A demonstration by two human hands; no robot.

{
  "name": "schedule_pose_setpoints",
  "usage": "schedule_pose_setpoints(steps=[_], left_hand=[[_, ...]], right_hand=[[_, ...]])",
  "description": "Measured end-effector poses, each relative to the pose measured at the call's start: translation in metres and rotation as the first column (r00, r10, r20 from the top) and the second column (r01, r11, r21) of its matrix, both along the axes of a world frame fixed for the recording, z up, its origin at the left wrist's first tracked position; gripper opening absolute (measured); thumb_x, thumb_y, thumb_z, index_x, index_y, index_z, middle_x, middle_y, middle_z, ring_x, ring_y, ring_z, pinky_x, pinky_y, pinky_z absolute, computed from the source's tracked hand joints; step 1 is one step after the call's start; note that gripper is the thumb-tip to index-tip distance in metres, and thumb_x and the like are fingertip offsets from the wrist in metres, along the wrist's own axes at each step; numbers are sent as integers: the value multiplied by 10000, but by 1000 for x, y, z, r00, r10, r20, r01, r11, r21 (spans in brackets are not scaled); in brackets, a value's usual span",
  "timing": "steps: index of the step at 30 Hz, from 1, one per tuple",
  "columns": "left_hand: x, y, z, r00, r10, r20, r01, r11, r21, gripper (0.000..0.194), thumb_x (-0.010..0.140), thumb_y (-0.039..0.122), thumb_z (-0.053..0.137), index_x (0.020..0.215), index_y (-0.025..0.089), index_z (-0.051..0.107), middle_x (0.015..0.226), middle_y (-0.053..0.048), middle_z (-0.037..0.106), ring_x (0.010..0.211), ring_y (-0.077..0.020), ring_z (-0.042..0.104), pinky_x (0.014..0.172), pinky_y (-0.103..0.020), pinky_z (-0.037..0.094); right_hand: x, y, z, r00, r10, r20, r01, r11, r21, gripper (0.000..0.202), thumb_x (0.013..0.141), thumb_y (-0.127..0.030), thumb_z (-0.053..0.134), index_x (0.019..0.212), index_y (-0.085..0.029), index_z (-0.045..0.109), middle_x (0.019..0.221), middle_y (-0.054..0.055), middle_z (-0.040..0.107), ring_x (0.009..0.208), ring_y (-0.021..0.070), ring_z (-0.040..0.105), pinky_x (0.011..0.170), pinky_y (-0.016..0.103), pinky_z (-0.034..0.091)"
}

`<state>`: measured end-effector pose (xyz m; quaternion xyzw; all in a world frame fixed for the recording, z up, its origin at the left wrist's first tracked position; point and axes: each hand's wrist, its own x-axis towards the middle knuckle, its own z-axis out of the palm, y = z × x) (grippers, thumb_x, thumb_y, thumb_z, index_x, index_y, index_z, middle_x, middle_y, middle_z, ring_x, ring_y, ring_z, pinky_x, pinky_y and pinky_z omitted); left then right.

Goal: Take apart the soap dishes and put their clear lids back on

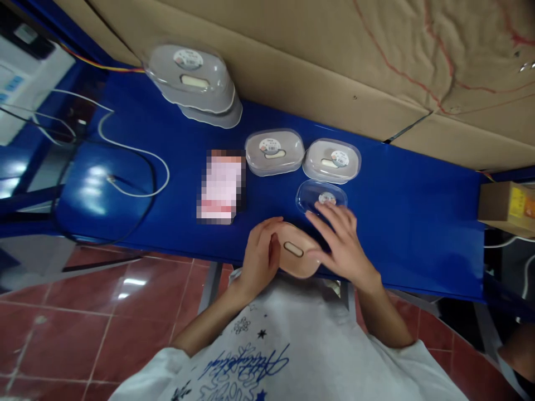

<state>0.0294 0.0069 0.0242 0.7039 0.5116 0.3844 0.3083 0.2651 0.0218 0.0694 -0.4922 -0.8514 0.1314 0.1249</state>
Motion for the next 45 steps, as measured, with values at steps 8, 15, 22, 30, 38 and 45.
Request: schedule_pose_setpoints(steps=[8, 15, 22, 30, 38, 45], left_hand=[[-23, 16, 7, 953, -300, 44, 303, 948, -100, 888, 952, 481, 795, 1662, 304, 293, 1673, -199, 460, 1536, -388, 478, 1224, -628, 436], [-41, 14, 6, 933, -354, 61, 359, 910, -208, 1070, 884, 382, 879, 1714, 380, 204, 1642, -168, 515, 1510, -401, 516, 1251, -669, 402], [-49, 3, 3, 901, -332, 281, 411, 860, -303, 1255, 791, 427, 958, 1720, 390, 115, 1693, -198, 436, 1563, -399, 463, 1276, -663, 385], [-48, 1, 3, 912, -409, 22, 407, 899, -162, 1052, 922, 351, 847, 1718, 377, 160, 1750, -201, 366, 1591, -393, 430, 1241, -666, 420], [-65, -16, -4, 892, -401, -210, 390, 916, -92, 956, 976, 322, 781, 1716, 348, 175, 1656, -194, 508, 1499, -373, 533, 1205, -624, 415], [-70, -14, 4, 848, -450, -280, 424, 893, -150, 815, 966, 404, 777, 1672, 369, 371, 1595, -126, 589, 1395, -362, 585, 1203, -566, 370]], right_hand=[[-10, -32, -6, 998, 15, -65, -19, 999, -51, 603, 1051, -450, 669, 1614, -309, 509, 1643, 74, 562, 1577, 319, 435, 1238, 540, 468], [1, -26, -2, 939, 131, -319, -155, 987, -50, 475, 1072, -420, 640, 1528, -291, 613, 1492, 72, 688, 1447, 259, 582, 1175, 480, 552], [-1, -33, -6, 929, 112, -352, -152, 984, -90, 450, 1069, -427, 649, 1505, -315, 632, 1505, 65, 686, 1435, 258, 598, 1175, 507, 540], [11, -30, -2, 910, 18, -414, -62, 994, -94, 358, 1082, -372, 627, 1427, -299, 694, 1466, 76, 703, 1376, 261, 635, 1121, 501, 598], [19, -30, -12, 931, 22, -363, -16, 1000, 21, 459, 1035, -340, 712, 1489, -336, 643, 1435, 64, 729, 1367, 281, 652, 1190, 572, 539], [10, -18, -32, 971, -83, -222, 109, 988, 106, 538, 1034, -330, 716, 1552, -366, 574, 1496, 62, 700, 1409, 286, 641, 1276, 619, 406]])
